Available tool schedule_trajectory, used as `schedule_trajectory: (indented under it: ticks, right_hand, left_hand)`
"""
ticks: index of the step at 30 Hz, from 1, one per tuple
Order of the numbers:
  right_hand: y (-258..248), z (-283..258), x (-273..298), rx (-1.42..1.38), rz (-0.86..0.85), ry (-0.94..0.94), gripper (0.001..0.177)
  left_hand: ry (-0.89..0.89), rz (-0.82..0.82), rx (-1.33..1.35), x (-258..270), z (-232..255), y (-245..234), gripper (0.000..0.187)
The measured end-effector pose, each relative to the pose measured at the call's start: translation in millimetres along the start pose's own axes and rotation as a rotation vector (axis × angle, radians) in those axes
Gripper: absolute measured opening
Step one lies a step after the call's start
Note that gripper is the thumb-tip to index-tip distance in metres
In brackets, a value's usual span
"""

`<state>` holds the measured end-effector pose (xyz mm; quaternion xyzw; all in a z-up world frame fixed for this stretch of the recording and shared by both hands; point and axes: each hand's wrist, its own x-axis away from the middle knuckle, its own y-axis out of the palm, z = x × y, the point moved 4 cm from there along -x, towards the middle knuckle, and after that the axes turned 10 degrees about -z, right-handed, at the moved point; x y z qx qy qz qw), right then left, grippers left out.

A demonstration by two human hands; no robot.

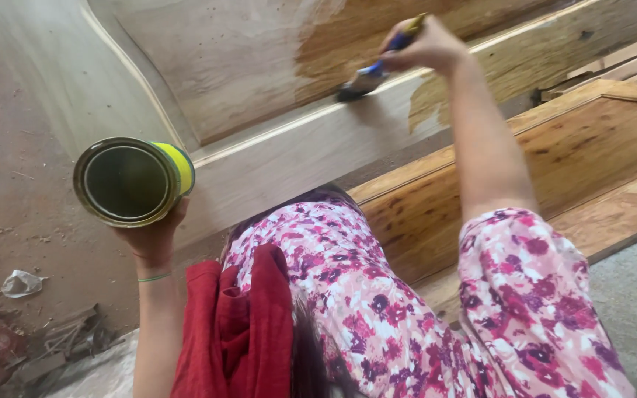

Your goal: The person applies a clear coat or varnish to a wooden door using a paintbrush. They repeatedly dip the brush into a paint can and spread the finish across the door's surface and edges.

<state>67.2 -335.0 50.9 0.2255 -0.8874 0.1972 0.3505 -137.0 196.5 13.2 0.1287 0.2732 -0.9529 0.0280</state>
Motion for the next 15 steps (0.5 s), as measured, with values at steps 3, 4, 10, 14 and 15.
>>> schedule_trajectory:
  ticks: [3,4,10,14,15]
  right_hand:
    - [-44,1,34,0.253,0.306,0.151,0.023]
    - [-42,-1,37,0.251,0.309,0.152,0.023]
    - [18,5,17,0.238,0.243,-0.062,0.024]
    - [95,-37,27,-0.086,0.130,-0.459,0.012]
    - [105,-52,35,-0.164,0.120,-0.735,0.013]
  left_hand:
    - [-0.019,-0.048,0.147,0,5,-3,0.102]
    - [-0.018,-0.051,0.149,-2,6,-3,0.102]
    - [0.077,-0.067,-0.070,-37,47,9,0.114]
    - [0.067,-0.125,-0.010,-41,43,22,0.113]
    - [0.092,-0.138,-0.072,-39,36,27,0.121]
